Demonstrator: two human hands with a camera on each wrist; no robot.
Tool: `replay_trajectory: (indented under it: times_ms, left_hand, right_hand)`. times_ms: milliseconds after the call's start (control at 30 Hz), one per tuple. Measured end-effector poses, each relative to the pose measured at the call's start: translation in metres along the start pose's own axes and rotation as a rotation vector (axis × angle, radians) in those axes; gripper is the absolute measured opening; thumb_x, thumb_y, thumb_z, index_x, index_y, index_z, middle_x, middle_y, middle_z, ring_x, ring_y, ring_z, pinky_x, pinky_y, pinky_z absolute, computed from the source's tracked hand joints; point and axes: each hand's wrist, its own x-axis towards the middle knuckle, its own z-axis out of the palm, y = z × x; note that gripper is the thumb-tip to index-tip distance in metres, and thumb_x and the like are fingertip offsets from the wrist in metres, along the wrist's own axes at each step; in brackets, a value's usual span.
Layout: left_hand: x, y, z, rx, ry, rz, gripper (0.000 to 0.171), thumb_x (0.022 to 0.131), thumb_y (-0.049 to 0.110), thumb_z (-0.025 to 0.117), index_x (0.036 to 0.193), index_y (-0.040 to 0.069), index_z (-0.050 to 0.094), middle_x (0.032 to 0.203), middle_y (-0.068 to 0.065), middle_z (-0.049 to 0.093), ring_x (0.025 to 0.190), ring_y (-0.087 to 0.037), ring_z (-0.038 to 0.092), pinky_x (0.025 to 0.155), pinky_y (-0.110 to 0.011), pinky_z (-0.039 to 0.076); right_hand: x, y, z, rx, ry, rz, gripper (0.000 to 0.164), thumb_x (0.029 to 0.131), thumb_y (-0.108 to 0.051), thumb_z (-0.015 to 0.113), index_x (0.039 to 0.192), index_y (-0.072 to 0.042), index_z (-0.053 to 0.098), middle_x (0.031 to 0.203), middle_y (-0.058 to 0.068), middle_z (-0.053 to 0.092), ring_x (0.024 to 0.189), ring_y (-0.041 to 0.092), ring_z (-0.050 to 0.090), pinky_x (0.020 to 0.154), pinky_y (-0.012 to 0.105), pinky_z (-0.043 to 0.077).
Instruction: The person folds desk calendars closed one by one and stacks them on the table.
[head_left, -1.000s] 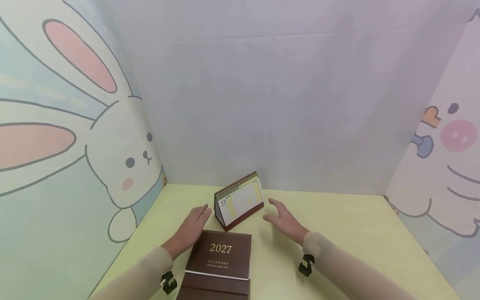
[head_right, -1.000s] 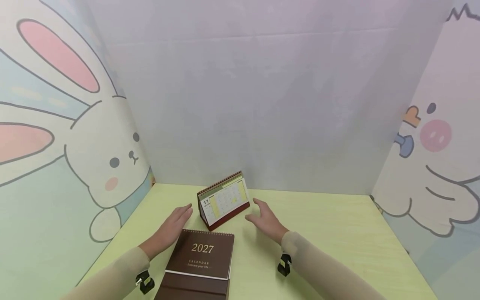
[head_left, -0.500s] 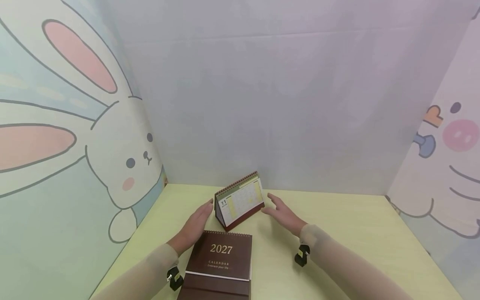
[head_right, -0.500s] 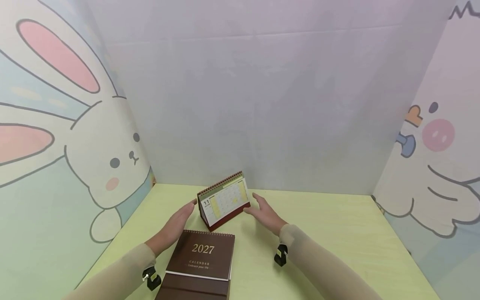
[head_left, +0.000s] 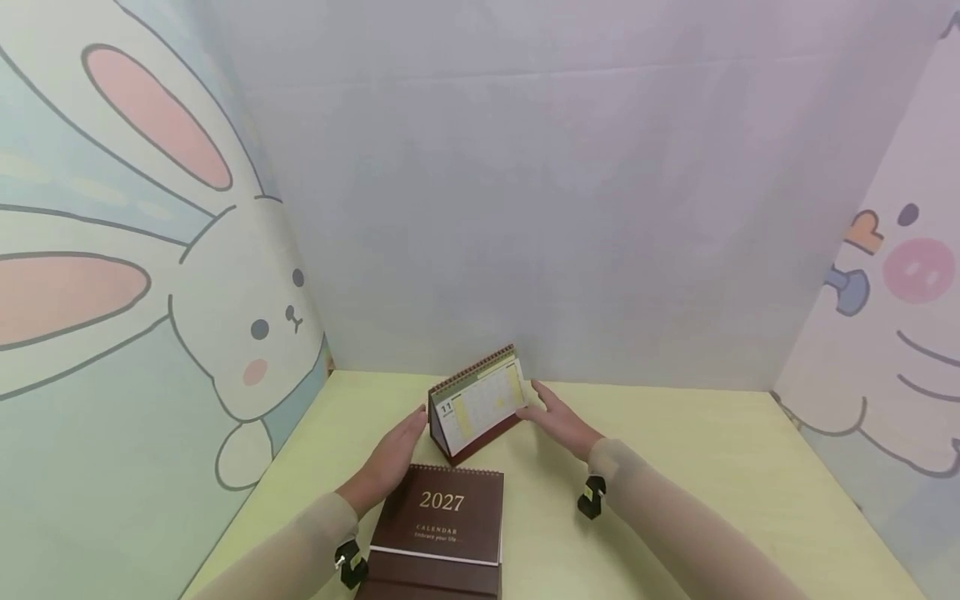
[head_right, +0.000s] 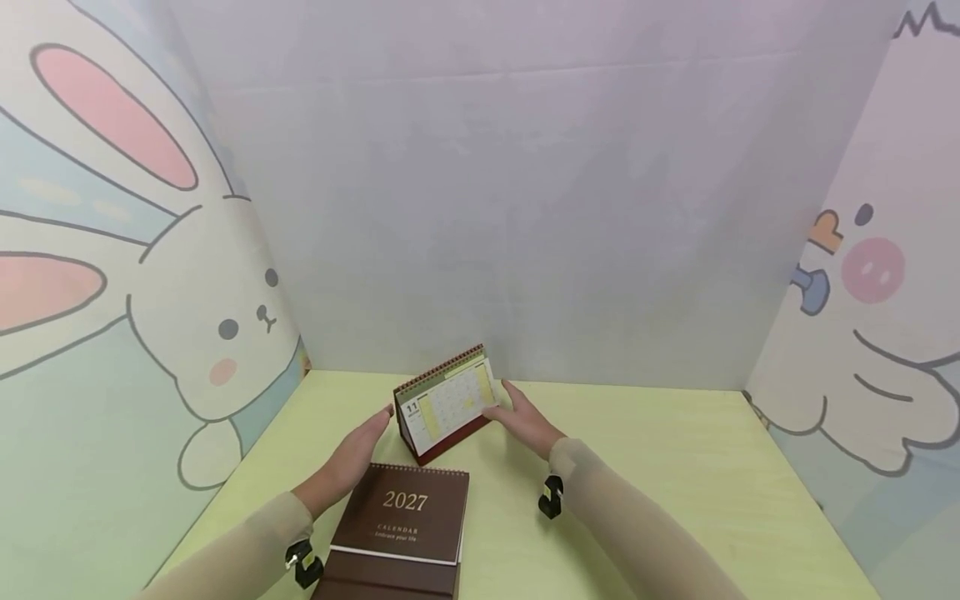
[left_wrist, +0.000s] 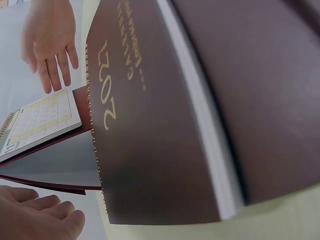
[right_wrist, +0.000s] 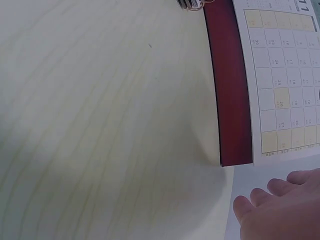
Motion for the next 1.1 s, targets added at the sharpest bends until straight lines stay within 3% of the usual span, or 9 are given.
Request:
replay_trajectory:
  times_ms: [233,333,533,900,1100]
  left_hand:
    - [-0.008,-0.001,0.001,0.012,-0.019,-0.014,0.08,0.129,0.058,0.028,0.186,0.002,0.03,0.197,-0.019,0.028,0.186,-0.047,0.019,0.151,-0.066,0.017]
    - [-0.01,-0.001,0.002,0.004,-0.048,-0.006,0.079,0.129,0.059,0.026,0.187,0.007,0.029,0.197,-0.016,0.028,0.186,-0.045,0.018,0.151,-0.066,0.016]
    - [-0.013,0.001,0.003,-0.03,-0.115,0.045,0.073,0.129,0.056,0.023,0.19,0.017,0.025,0.199,-0.009,0.027,0.188,-0.041,0.015,0.151,-0.066,0.014]
    - [-0.011,0.001,0.004,-0.057,-0.09,0.025,0.076,0.128,0.059,0.022,0.19,0.014,0.026,0.199,-0.011,0.027,0.187,-0.043,0.016,0.151,-0.067,0.012]
    - [-0.011,-0.001,0.003,-0.053,-0.091,0.027,0.077,0.128,0.06,0.022,0.19,0.015,0.025,0.199,-0.012,0.027,0.187,-0.044,0.016,0.151,-0.068,0.012]
  right_hand:
    - [0.01,0.002,0.001,0.025,-0.057,-0.034,0.094,0.119,-0.045,0.063,0.192,-0.018,0.012,0.201,0.016,0.009,0.187,0.048,0.008,0.148,0.077,0.018]
    - [0.012,0.001,0.003,0.043,-0.09,-0.072,0.089,0.12,-0.04,0.062,0.192,-0.02,0.014,0.201,0.015,0.011,0.187,0.048,0.008,0.148,0.077,0.017]
    - [0.014,0.0,0.006,0.06,-0.098,-0.069,0.089,0.12,-0.039,0.062,0.192,-0.02,0.014,0.201,0.016,0.013,0.187,0.048,0.009,0.149,0.076,0.017]
    - [0.016,0.0,0.01,0.076,-0.072,-0.034,0.09,0.119,-0.04,0.065,0.192,-0.024,0.015,0.2,0.017,0.018,0.184,0.052,0.024,0.146,0.078,0.023]
    - [0.014,0.001,0.01,0.075,-0.07,-0.031,0.092,0.119,-0.041,0.065,0.192,-0.023,0.013,0.201,0.017,0.013,0.184,0.052,0.023,0.146,0.079,0.023]
